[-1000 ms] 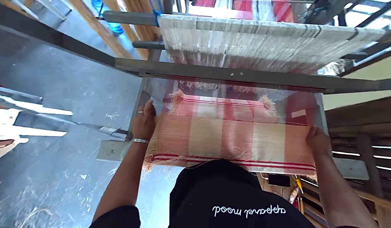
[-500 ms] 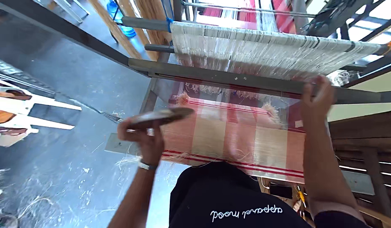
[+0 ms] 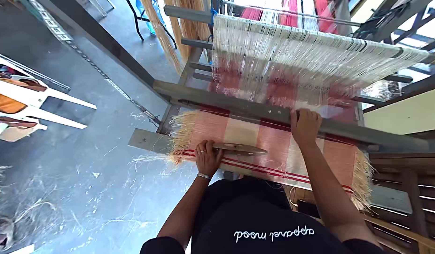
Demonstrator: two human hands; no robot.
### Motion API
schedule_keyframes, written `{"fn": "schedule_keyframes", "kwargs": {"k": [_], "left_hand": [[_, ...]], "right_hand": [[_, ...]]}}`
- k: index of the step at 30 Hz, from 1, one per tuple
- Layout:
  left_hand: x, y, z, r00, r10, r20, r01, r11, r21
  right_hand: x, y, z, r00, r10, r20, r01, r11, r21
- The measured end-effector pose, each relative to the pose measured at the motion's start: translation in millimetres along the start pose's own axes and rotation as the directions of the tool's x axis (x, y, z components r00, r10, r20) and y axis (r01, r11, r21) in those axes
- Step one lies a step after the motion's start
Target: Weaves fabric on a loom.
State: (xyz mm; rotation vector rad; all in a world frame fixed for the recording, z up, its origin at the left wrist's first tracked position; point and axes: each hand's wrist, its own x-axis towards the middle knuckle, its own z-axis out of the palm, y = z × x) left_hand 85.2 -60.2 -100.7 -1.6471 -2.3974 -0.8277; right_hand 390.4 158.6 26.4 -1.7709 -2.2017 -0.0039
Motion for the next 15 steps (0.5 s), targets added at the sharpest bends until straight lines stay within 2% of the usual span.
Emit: {"fn": "schedule_keyframes", "kwargs": {"k": [2,4,8,11,15], "left_hand": [[1.1,0.3,-1.4,1.0,-0.01,0.004,0.01,1.0,0.006],[0.4,1.1,-0.6,1.0,-0.002,-0.004,0.002,1.0,0.01],[1.8,-0.2,3.6,0.999,0.04,-0.033,-0.039,0.999,0.032],[-1.2,-3.5,6.7,0.999,0.043,-0.009,-0.043,0.998,0.055],[-0.4,-2.0,8.8,0.999,0.021,0.032,-0.023,0.997,0.075]], "right_hand": [[-23.3,-4.8,-5.2,1.0,0.014,0.023,-0.014,1.0,0.011],[-17.9,-4.5,-5.0,0.999,0.035,0.04,-0.036,0.999,0.015],[3.7,-1.6,4.6,0.999,0.038,-0.019,-0.039,0.999,-0.017],[-6.2,-3.2,6.2,0.999,0.033,-0.029,-0.033,0.999,-0.022],[-24.4,0.6,-5.6,0.998,0.034,0.057,-0.034,0.999,0.0]]}}
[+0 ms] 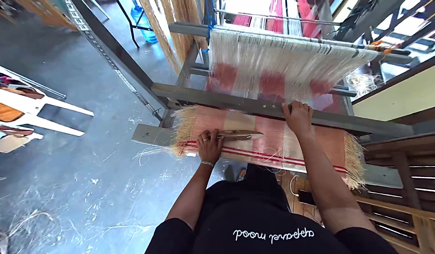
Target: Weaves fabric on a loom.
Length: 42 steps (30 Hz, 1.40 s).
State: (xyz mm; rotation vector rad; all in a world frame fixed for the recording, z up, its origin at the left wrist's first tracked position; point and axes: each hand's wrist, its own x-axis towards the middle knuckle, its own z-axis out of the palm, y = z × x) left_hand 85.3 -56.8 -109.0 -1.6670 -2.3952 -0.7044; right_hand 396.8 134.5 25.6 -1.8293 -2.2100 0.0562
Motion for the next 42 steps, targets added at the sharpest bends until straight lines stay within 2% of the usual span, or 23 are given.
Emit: {"fn": "schedule_keyframes", "kwargs": {"k": [3,10,15,19,23,32,37,40,42], "left_hand": [[-0.4,-1.5,-0.4,1.0,-0.004,-0.012,0.004,1.0,0.007],[2.5,-1.7,3.5,0.998,0.022,-0.062,-0.022,1.0,-0.003],[-0.4,-8.2,5.6,0.992,0.075,-0.097,-0.078,0.997,-0.027],[3.6,-3.4,2.6,0.984,0.098,-0.15,-0.103,0.994,-0.024],[5.0,-2.5,2.6,0.986,0.085,-0.146,-0.089,0.996,-0.019],[4.8,-6.0,12.3,0.98,0.094,-0.176,-0.094,0.996,0.007],[3.0,-5.6,10.8,0.974,0.097,-0.203,-0.098,0.995,0.001],[2.8,-3.6,10.5,0.976,0.076,-0.202,-0.078,0.997,-0.004],[2.2,-3.4,9.8,0.977,0.071,-0.199,-0.075,0.997,-0.01]], "right_hand": [[1.5,-4.8,-8.9,0.996,0.016,0.083,-0.015,1.0,-0.017],[3.4,1.4,-14.7,0.991,-0.039,0.124,0.043,0.999,-0.03],[-1.0,-0.1,-18.0,0.98,-0.014,0.2,0.007,0.999,0.036],[1.3,-0.9,-20.2,0.988,-0.012,0.156,0.006,0.999,0.043],[1.8,-0.9,-21.0,0.985,-0.015,0.172,0.009,0.999,0.034],[1.8,5.9,-8.4,0.997,-0.033,0.064,0.031,0.999,0.02],[0.6,5.7,4.5,0.996,-0.027,-0.091,0.032,0.998,0.057],[13.1,6.0,7.2,0.993,-0.035,-0.112,0.041,0.998,0.056],[25.6,6.0,2.0,0.998,-0.034,-0.061,0.037,0.998,0.057]]}}
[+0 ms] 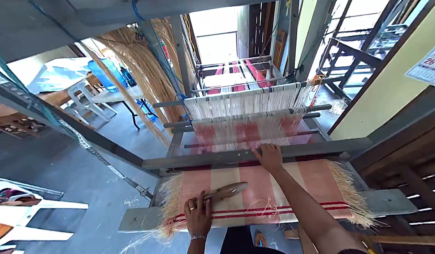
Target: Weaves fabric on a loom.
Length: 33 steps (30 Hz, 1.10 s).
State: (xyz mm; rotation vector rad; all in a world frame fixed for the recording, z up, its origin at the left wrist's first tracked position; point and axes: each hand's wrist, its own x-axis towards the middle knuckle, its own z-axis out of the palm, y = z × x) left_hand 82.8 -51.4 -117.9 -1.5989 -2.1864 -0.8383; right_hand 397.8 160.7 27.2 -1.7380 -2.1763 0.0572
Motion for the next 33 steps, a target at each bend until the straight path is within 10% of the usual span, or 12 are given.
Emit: {"fn": "schedule_keyframes", "kwargs": {"k": [15,19,27,33], "left_hand": [[3.4,0.0,-9.8,0.98,-0.053,0.194,0.058,0.998,-0.023],[2.7,0.0,-10.3,0.982,-0.048,0.18,0.055,0.998,-0.036],[14.2,16.0,-18.8,0.963,-0.124,0.238,0.137,0.99,-0.039],[35.2,43.4,-7.2,0.928,-0.276,0.25,0.262,0.961,0.087]], "right_hand": [[-15.4,9.6,-13.8,0.976,-0.076,0.204,0.053,0.992,0.117],[-51.7,33.3,-28.2,0.981,-0.196,-0.006,0.18,0.887,0.424],[-169.3,47.5,-8.9,0.909,0.127,0.397,-0.356,0.732,0.581],[-169.5,22.7,5.4,0.84,0.197,0.506,-0.467,0.737,0.489]]}}
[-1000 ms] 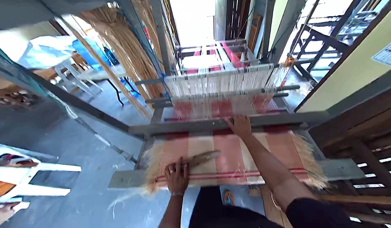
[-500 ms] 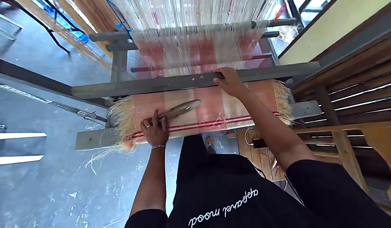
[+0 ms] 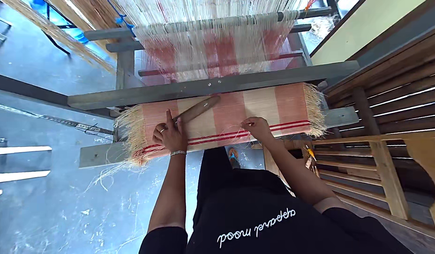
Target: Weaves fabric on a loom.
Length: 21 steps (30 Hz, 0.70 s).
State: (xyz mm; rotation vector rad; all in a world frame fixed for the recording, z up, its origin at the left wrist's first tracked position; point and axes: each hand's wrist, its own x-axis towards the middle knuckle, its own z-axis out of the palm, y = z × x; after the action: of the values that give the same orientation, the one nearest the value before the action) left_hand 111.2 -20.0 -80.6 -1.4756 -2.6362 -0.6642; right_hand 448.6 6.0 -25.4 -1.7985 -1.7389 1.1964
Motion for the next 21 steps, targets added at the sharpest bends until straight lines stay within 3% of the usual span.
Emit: {"fn": "schedule_keyframes", "kwargs": {"k": [4,7,11,15,18,21], "left_hand": [[-5.1,8.9,-10.8,0.997,-0.075,-0.027,0.074,0.996,-0.055],[-33.0,3.2,-23.7,0.996,0.019,-0.089,-0.031,0.991,-0.133],[-56.3,-29.8,-7.3,0.996,0.089,-0.031,-0.091,0.993,-0.069],[-52.6,-49.9,3.4,0.995,0.086,0.058,-0.088,0.996,0.03],[-51.3,-48.7,1.5,0.991,0.087,0.098,-0.093,0.994,0.057],[-50.9,-47.7,0.2,0.991,0.076,0.112,-0.083,0.994,0.064]], "right_hand": [[15.5,13.3,-10.2,0.998,0.002,-0.067,0.008,0.988,0.153],[23.0,16.7,-32.5,0.997,0.051,-0.054,-0.028,0.934,0.357],[30.9,15.3,-65.2,0.982,0.178,-0.056,-0.077,0.659,0.748],[38.6,30.2,-112.6,0.948,0.288,-0.133,0.001,0.417,0.909],[34.7,47.9,-166.4,0.924,0.295,-0.242,0.083,0.463,0.882],[21.4,82.3,-249.6,0.876,0.294,-0.382,0.198,0.503,0.841]]}}
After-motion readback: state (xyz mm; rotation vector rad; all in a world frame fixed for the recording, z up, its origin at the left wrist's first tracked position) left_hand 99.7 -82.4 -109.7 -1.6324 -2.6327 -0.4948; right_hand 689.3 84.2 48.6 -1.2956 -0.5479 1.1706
